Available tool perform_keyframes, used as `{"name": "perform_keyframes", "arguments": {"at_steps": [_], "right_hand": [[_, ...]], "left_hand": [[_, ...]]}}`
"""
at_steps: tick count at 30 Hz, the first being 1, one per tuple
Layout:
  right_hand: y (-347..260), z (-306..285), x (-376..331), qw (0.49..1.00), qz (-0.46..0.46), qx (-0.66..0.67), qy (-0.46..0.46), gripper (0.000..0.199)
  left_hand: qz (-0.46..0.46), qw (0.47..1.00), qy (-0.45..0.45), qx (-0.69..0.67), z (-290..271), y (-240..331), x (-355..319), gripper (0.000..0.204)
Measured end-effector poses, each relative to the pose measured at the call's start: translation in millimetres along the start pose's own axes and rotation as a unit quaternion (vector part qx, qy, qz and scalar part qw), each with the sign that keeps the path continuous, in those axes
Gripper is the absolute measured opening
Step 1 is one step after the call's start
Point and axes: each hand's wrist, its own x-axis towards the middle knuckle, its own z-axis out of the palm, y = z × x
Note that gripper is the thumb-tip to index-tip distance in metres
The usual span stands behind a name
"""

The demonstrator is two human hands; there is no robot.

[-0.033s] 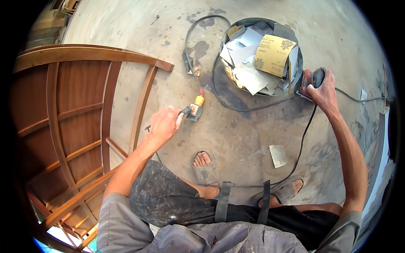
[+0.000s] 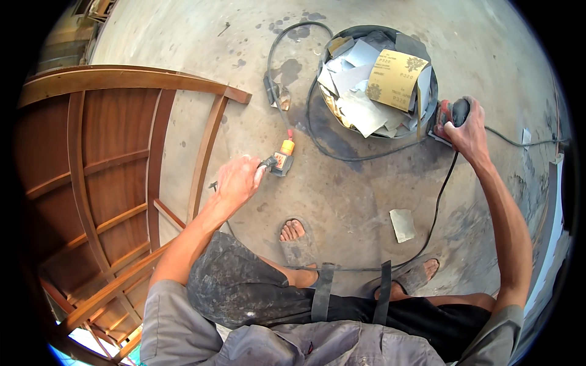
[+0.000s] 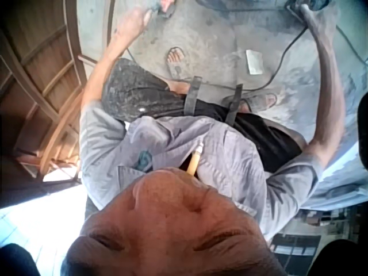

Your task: The person sands a wooden cabinet frame using a sanding block and an electric sander. They wipe the surface with a cloth, flip the frame to access different sides, and continue sanding the edges and flat panels.

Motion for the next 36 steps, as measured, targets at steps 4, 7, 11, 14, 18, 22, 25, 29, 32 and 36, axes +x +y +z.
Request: {"name": "perform_keyframes", "arguments": {"at_steps": [4, 7, 11, 14, 18, 22, 25, 29, 32, 36], "right_hand": [[-1, -1, 0, 1.0, 0.008, -0.001, -0.006, 0.082], [-2, 0, -1, 1.0, 0.009, 0.001, -0.01, 0.082], [-5, -4, -5, 1.0, 0.002, 0.007, 0.003, 0.08], [-2, -6, -11, 1.0, -0.006, 0.015, 0.021, 0.079], [-5, -20, -17, 0.999, -0.018, 0.009, 0.041, 0.078], [-17, -35, -18, 0.998, -0.051, 0.013, 0.047, 0.076], [-30, -45, -21, 0.996, -0.057, 0.037, 0.052, 0.076], [-39, -51, -23, 0.994, -0.078, 0.029, 0.075, 0.075], [-48, -54, -23, 0.994, -0.077, 0.024, 0.071, 0.073], [-41, -55, -24, 0.994, -0.072, 0.021, 0.074, 0.072]], "left_hand": [[0.002, 1.0, -0.003, 0.024, -1, 0, -3, 0.018], [0.018, 0.999, 0.019, 0.019, 6, 0, -10, 0.017], [-0.004, 1.0, 0.011, 0.025, 10, 4, -13, 0.02], [-0.043, 0.999, -0.008, 0.02, 12, 9, -15, 0.023], [-0.078, 0.997, -0.021, -0.013, 12, 17, -13, 0.025], [-0.124, 0.991, -0.044, -0.024, 6, 22, -5, 0.03], [-0.141, 0.988, -0.047, -0.029, 3, 20, -2, 0.033], [-0.135, 0.989, -0.055, -0.019, -3, 27, 7, 0.035], [-0.133, 0.989, -0.07, -0.006, -2, 27, 10, 0.038], [-0.122, 0.989, -0.08, 0.003, 0, 28, 13, 0.041]]}}
